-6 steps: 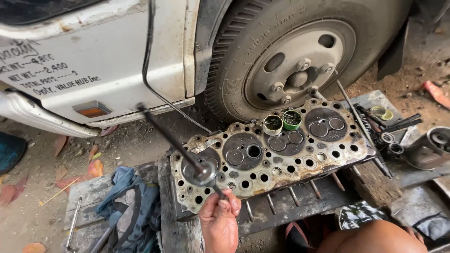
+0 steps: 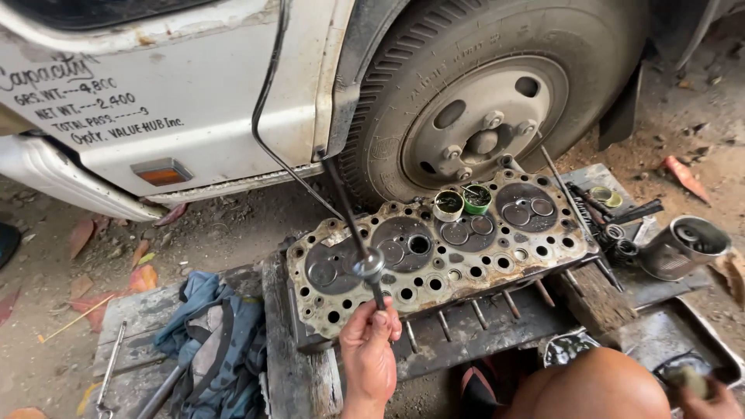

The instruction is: Cleaning and inspecting an engine cylinder head using a sponge and a valve tool

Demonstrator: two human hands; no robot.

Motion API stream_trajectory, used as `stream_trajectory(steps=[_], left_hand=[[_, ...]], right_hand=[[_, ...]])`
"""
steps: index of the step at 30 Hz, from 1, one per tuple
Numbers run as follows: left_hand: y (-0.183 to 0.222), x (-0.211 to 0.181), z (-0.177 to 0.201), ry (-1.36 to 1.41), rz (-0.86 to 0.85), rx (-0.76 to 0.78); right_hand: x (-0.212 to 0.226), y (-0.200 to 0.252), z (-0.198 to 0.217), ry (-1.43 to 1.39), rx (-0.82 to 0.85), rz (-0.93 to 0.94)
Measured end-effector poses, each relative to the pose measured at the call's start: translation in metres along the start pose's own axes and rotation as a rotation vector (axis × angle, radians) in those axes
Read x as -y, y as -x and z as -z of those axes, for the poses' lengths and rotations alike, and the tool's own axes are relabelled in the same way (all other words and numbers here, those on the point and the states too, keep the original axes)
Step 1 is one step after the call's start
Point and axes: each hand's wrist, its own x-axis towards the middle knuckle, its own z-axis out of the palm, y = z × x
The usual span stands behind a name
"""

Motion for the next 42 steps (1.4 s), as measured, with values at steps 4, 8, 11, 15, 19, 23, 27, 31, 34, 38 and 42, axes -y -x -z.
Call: stream_trajectory(steps=[4, 8, 11, 15, 19, 23, 27, 31, 34, 38, 42], left_hand=[[0.004, -0.012, -0.009, -0.027, 0.032, -0.028], [0.005, -0.022, -0.012, -0.014, 0.038, -0.042], [0.005, -0.026, -0.009, 0.002, -0.008, -0.05], [0.003, -0.03, -0.005, -0.062, -0.024, -0.078], [0.002, -0.037, -0.006, -0.118, -0.021, -0.082], [0.004, -0.046, -0.008, -0.112, -0.022, -0.103], [0.003, -0.052, -0.007, -0.115, -0.011, -0.11], [-0.001, -0.05, -0.007, -0.171, -0.062, -0.119], [-0.004, -0.044, -0.009, -0.119, -0.032, -0.123], [-0.006, -0.042, -0.009, -0.156, -0.07, -0.116], [-0.008, -0.038, -0.008, -0.18, -0.058, -0.133]], right_hand=[[0.057, -0.08, 0.044, -0.449, 0.088, 0.011], [0.242, -0.139, 0.058, -0.354, 0.045, 0.07], [0.5, -0.043, 0.05, -0.183, -0.058, 0.096], [0.631, -0.006, -0.004, -0.26, 0.295, 0.225], [0.712, 0.058, -0.071, -0.173, 0.676, 0.603], [0.722, 0.081, -0.144, 0.129, 0.644, 0.639], [0.681, 0.076, -0.198, 0.327, 0.406, 1.046], [0.664, 0.083, -0.199, 0.599, 0.364, 1.181], [0.669, 0.079, -0.197, 0.565, 0.352, 1.232], [0.667, 0.075, -0.198, 0.567, 0.42, 1.16], [0.667, 0.074, -0.197, 0.525, 0.373, 1.179]])
